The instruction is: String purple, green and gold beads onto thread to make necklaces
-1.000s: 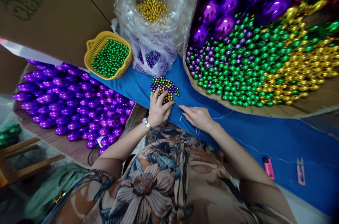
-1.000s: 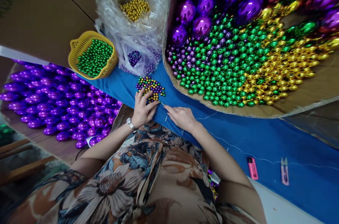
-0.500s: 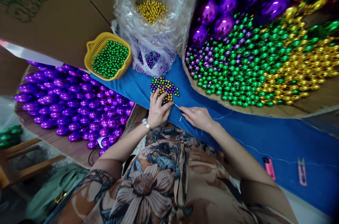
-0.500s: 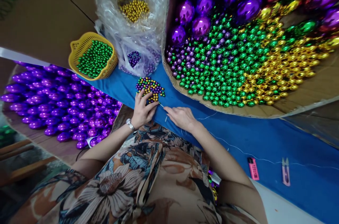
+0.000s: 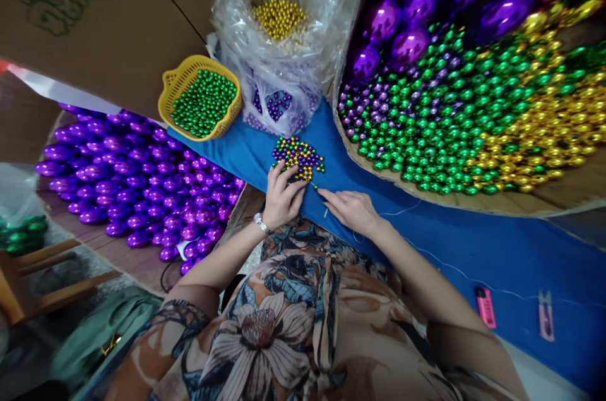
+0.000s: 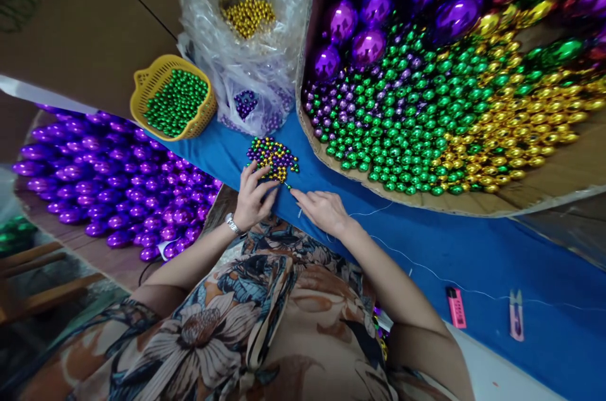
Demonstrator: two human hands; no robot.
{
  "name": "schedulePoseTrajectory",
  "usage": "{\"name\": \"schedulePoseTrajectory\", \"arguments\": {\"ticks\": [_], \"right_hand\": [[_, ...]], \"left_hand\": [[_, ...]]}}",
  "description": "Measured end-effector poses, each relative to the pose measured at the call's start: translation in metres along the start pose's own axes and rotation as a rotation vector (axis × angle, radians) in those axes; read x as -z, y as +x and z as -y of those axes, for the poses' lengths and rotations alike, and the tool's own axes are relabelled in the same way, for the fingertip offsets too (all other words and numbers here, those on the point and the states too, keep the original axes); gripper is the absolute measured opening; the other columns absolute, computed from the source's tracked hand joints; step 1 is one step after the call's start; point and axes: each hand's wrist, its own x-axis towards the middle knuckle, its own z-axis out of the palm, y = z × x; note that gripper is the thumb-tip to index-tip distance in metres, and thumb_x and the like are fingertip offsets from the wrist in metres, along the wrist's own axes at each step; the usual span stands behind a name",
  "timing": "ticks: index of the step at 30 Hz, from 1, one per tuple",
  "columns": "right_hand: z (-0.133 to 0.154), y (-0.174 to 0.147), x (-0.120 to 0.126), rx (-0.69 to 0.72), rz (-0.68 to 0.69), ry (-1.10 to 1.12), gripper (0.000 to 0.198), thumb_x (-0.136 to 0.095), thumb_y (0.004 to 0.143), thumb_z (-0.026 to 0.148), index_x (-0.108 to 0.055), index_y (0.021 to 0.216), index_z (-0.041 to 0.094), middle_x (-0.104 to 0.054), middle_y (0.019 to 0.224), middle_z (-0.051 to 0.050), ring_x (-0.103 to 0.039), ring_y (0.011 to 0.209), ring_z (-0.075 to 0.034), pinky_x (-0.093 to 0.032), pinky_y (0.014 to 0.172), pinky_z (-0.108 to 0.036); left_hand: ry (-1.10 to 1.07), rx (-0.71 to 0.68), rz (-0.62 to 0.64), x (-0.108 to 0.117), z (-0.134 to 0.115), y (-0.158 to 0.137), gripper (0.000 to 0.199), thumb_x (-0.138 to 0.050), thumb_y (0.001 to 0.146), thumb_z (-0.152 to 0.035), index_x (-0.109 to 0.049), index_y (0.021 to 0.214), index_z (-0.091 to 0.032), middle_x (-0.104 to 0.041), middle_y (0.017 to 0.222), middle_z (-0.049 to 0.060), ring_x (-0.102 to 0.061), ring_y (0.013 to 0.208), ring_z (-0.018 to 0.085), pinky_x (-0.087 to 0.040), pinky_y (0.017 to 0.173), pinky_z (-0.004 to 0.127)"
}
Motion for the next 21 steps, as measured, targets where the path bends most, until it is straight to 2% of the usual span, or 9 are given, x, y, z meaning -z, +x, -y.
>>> {"name": "schedulePoseTrajectory", "arguments": {"ticks": [3, 10, 21], "right_hand": [[0.006, 0.002, 0.0, 0.0, -0.011, 0.044, 0.039, -0.038, 0.102, 0.036, -0.059, 0.132, 0.024, -0.073, 0.085, -0.002, -0.063, 0.073, -0.011, -0.039, 0.068, -0.023], [0.02, 0.012, -0.004, -0.039, 0.025, 0.047, 0.038, -0.039, 0.101, 0.035, -0.058, 0.132, 0.024, -0.075, 0.092, -0.002, -0.066, 0.076, -0.012, -0.04, 0.068, -0.023], [0.025, 0.015, 0.003, -0.129, 0.178, 0.028, 0.041, -0.036, 0.101, 0.035, -0.055, 0.136, 0.025, -0.075, 0.1, -0.004, -0.068, 0.082, -0.015, -0.04, 0.066, -0.024]], "left_hand": [[0.014, 0.058, -0.024, 0.002, 0.005, -0.001, 0.018, -0.056, 0.09, -0.025, -0.066, 0.105, -0.021, -0.058, 0.129, 0.01, -0.035, 0.14, 0.03, -0.032, 0.113, 0.058], [0.031, 0.092, 0.008, 0.001, 0.008, -0.004, 0.02, -0.056, 0.09, -0.027, -0.067, 0.106, -0.023, -0.056, 0.132, 0.01, -0.033, 0.14, 0.032, -0.032, 0.111, 0.059], [0.039, 0.056, -0.01, 0.0, 0.007, -0.002, 0.018, -0.057, 0.089, -0.026, -0.068, 0.103, -0.023, -0.056, 0.13, 0.011, -0.033, 0.14, 0.032, -0.033, 0.111, 0.059]]}}
